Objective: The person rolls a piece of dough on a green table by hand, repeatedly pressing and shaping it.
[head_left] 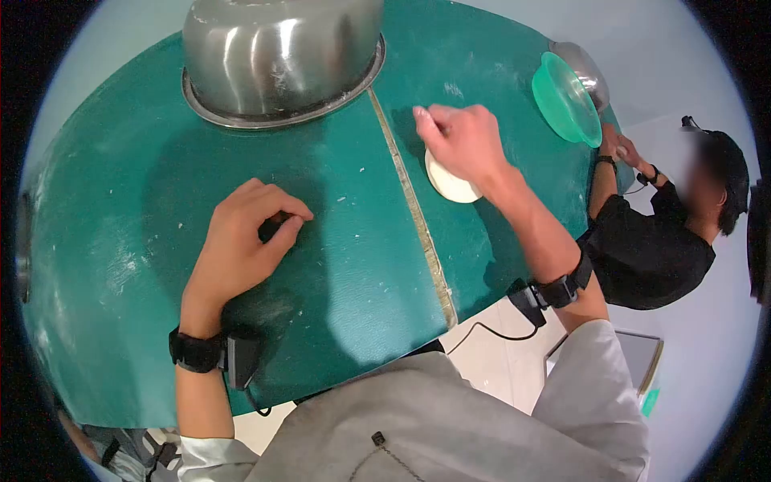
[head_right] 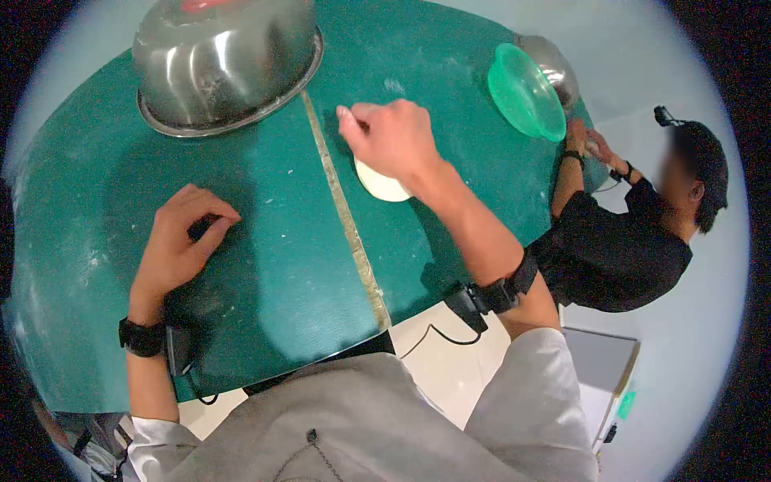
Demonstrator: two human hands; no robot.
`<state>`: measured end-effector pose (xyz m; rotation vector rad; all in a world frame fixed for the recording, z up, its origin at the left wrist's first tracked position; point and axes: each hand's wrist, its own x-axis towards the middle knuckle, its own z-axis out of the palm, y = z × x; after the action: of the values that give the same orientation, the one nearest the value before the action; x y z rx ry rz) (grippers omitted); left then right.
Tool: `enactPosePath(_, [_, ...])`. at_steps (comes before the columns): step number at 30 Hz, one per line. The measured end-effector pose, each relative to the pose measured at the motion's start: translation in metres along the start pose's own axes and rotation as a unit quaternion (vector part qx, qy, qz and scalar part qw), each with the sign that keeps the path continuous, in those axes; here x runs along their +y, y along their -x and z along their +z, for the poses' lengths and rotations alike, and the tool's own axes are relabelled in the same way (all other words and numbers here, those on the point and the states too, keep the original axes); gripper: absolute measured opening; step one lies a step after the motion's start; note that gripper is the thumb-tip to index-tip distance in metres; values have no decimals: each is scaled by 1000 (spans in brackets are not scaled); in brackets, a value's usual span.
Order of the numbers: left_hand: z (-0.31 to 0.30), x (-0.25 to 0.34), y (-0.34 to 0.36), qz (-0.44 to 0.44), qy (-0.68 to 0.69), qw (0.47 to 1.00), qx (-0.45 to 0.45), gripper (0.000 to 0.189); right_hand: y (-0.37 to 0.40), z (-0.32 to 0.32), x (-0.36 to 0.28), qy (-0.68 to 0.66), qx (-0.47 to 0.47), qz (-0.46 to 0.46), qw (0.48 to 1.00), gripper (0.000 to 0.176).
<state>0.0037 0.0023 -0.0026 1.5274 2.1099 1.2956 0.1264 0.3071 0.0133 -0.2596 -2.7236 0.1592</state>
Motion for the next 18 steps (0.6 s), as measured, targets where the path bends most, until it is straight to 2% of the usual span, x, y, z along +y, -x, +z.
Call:
enactPosePath(4, [1,-2,2,4,-8,1000,-3,9,-7,13,33,-20,60,43,997,42])
enactPosePath(5, [-1,-2,1,3,-14,1000,0,9,-10,17,40,-11,86,55,995,41])
enactPosePath(6, [-2,-1,0,7,-18,1000,1,9,-12,21,43,-18,157,20,987,39])
enactPosePath(10, [-1,-1,3,5,-7,1000,-3,8,14,18,49,21,216,30,976,39])
enactPosePath(12, [0,-2,4,4,1,1000,11,8,34,11,43,-5,255,62,965,32])
enactPosePath(16, [-1,-5,5,9,-8,1000,3,7,61,-11,25,-49,254,37,965,26])
enactPosePath(18, [-1,-6,6,8,1,1000,7,7,70,-28,22,-117,183,34,975,23])
